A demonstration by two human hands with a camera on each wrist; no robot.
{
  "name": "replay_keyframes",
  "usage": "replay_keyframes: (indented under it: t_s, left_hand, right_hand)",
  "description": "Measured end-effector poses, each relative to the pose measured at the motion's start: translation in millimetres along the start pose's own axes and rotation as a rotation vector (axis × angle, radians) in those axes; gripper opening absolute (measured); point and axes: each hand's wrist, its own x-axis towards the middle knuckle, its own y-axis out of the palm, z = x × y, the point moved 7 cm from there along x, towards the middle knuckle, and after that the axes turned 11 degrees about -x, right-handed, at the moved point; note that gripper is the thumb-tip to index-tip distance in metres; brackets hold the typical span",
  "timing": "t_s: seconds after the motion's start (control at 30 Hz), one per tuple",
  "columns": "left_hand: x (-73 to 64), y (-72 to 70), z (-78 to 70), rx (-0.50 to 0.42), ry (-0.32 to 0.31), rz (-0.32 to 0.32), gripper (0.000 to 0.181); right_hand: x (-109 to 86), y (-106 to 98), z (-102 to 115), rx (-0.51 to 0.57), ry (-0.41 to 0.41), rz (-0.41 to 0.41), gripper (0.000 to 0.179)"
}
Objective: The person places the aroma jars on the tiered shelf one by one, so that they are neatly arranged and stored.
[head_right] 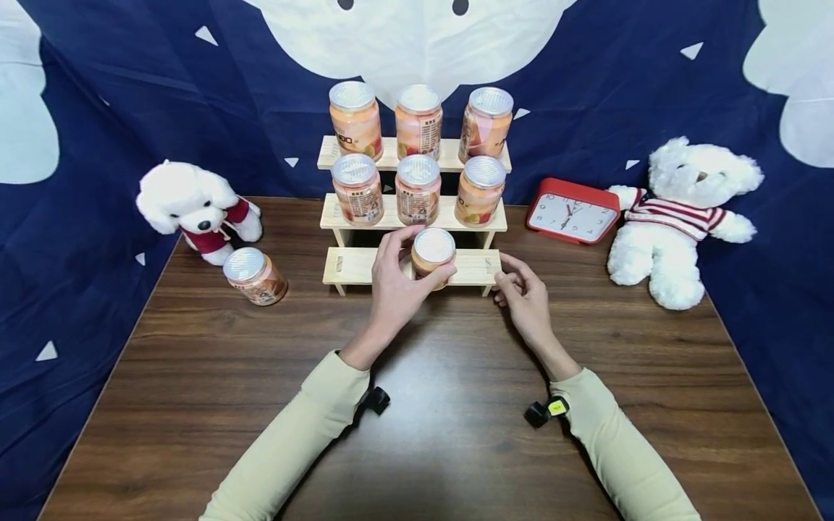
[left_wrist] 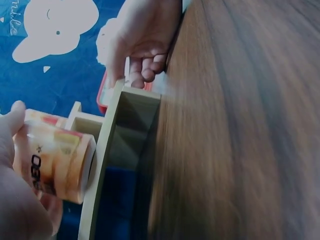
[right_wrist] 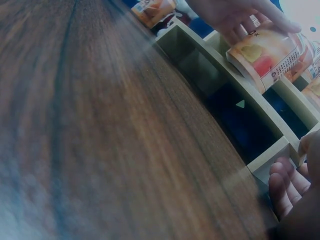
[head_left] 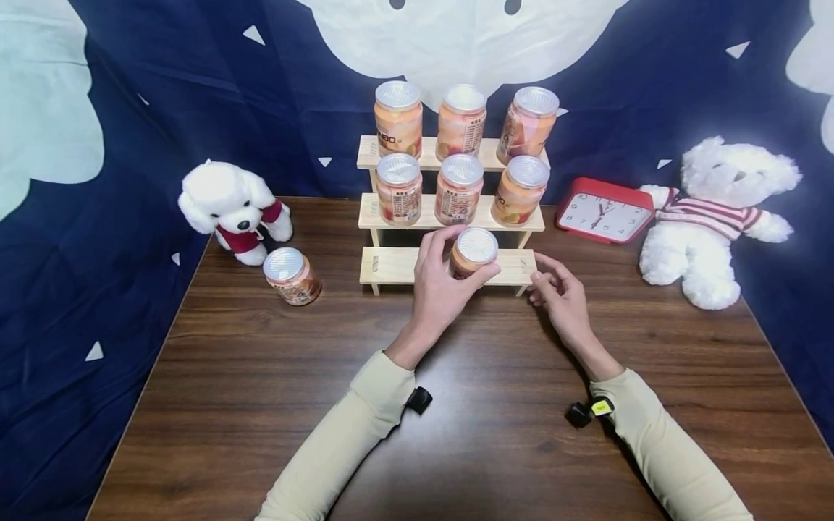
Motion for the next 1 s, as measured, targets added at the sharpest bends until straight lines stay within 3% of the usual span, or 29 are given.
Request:
replay_keyframes:
  t_s: [0.2, 0.4, 1.0]
  left_hand:
    - [-6.6, -11.1, 1.4, 0.020, -0.019, 0.068, 0.079]
    - [-10.4, -17.9, 8.8, -0.009, -0.050, 0.061, 0.072]
    - [-1.8, 5.0, 16.3, -0.051, -0.060, 0.065, 0.067]
  right_hand:
    - [1.4, 0.6, -1.4, -0.006, -0.004, 0.003, 0.040]
    - [1.1, 0.4, -2.2, -0.007, -0.005, 0.001, 0.040]
    - [0.6, 0.6, -1.2, -0.019, 0.002, -0.001, 0.040]
